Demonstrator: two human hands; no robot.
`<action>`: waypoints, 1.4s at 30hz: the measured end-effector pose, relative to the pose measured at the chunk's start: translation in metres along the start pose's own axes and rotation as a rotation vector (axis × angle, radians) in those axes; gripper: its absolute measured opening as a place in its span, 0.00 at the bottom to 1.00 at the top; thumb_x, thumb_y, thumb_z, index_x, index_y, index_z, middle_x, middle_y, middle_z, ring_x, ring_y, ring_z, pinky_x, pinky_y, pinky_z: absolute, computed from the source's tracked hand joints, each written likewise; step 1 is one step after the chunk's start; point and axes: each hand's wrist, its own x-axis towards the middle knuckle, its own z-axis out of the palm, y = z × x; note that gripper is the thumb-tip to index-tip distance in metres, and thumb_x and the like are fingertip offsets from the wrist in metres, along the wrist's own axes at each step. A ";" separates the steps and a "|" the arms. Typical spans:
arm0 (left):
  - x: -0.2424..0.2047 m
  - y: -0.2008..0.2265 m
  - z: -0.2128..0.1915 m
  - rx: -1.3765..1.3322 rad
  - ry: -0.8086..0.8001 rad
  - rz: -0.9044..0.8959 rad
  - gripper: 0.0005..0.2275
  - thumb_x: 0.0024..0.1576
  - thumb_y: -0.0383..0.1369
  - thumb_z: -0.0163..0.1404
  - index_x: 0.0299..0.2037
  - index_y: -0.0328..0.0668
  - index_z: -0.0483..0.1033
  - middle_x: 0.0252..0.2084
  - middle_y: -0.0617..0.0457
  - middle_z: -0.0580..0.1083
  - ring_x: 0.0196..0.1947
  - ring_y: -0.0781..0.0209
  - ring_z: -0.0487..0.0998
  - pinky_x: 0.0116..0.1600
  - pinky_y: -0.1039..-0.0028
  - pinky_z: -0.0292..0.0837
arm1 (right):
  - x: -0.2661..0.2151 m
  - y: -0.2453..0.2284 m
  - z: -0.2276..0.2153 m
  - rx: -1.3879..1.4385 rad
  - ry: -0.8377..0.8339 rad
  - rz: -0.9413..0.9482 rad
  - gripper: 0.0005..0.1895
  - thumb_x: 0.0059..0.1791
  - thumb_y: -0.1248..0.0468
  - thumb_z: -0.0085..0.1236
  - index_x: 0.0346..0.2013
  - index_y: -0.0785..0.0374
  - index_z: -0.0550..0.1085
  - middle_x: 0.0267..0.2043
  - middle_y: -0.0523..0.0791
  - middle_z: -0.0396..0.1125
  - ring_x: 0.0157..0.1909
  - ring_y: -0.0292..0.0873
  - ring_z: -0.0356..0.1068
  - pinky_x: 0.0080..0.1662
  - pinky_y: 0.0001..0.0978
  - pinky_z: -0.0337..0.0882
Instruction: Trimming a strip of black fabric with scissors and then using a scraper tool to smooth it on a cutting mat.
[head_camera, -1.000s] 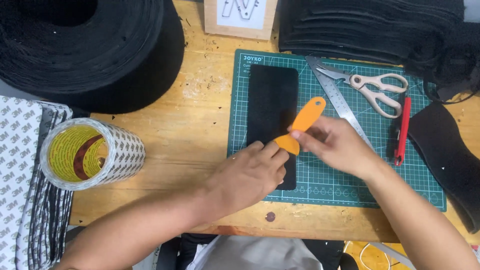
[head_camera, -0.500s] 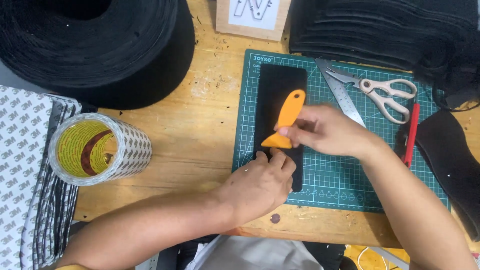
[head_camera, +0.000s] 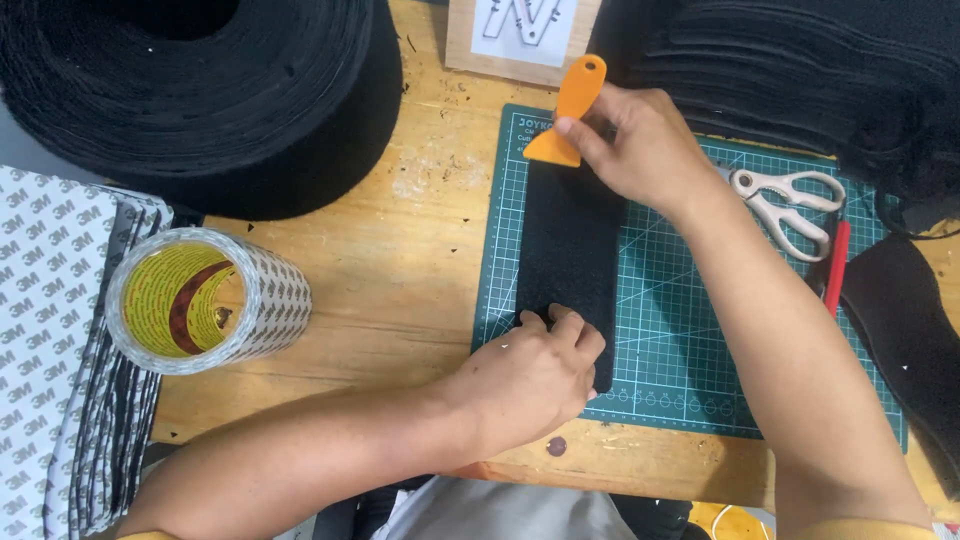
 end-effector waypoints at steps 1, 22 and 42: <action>0.000 -0.001 -0.001 -0.001 -0.001 -0.002 0.17 0.67 0.43 0.44 0.35 0.45 0.84 0.42 0.43 0.76 0.44 0.45 0.76 0.31 0.65 0.74 | 0.003 0.001 0.001 0.001 -0.002 -0.001 0.10 0.60 0.60 0.53 0.49 0.65 0.76 0.41 0.45 0.76 0.39 0.44 0.75 0.39 0.36 0.72; 0.001 -0.009 -0.009 -0.042 -0.023 -0.009 0.16 0.65 0.49 0.48 0.33 0.51 0.83 0.39 0.51 0.75 0.43 0.52 0.75 0.29 0.71 0.69 | -0.041 -0.004 -0.001 0.248 -0.274 -0.041 0.08 0.55 0.58 0.53 0.46 0.55 0.75 0.36 0.39 0.77 0.33 0.33 0.77 0.35 0.23 0.76; 0.010 -0.089 0.029 -0.564 -0.026 -0.405 0.22 0.60 0.20 0.42 0.67 0.31 0.65 0.64 0.37 0.69 0.71 0.43 0.63 0.75 0.54 0.51 | -0.107 -0.014 0.018 -0.454 0.093 -0.143 0.16 0.48 0.71 0.65 0.50 0.60 0.81 0.50 0.48 0.76 0.61 0.49 0.72 0.63 0.40 0.69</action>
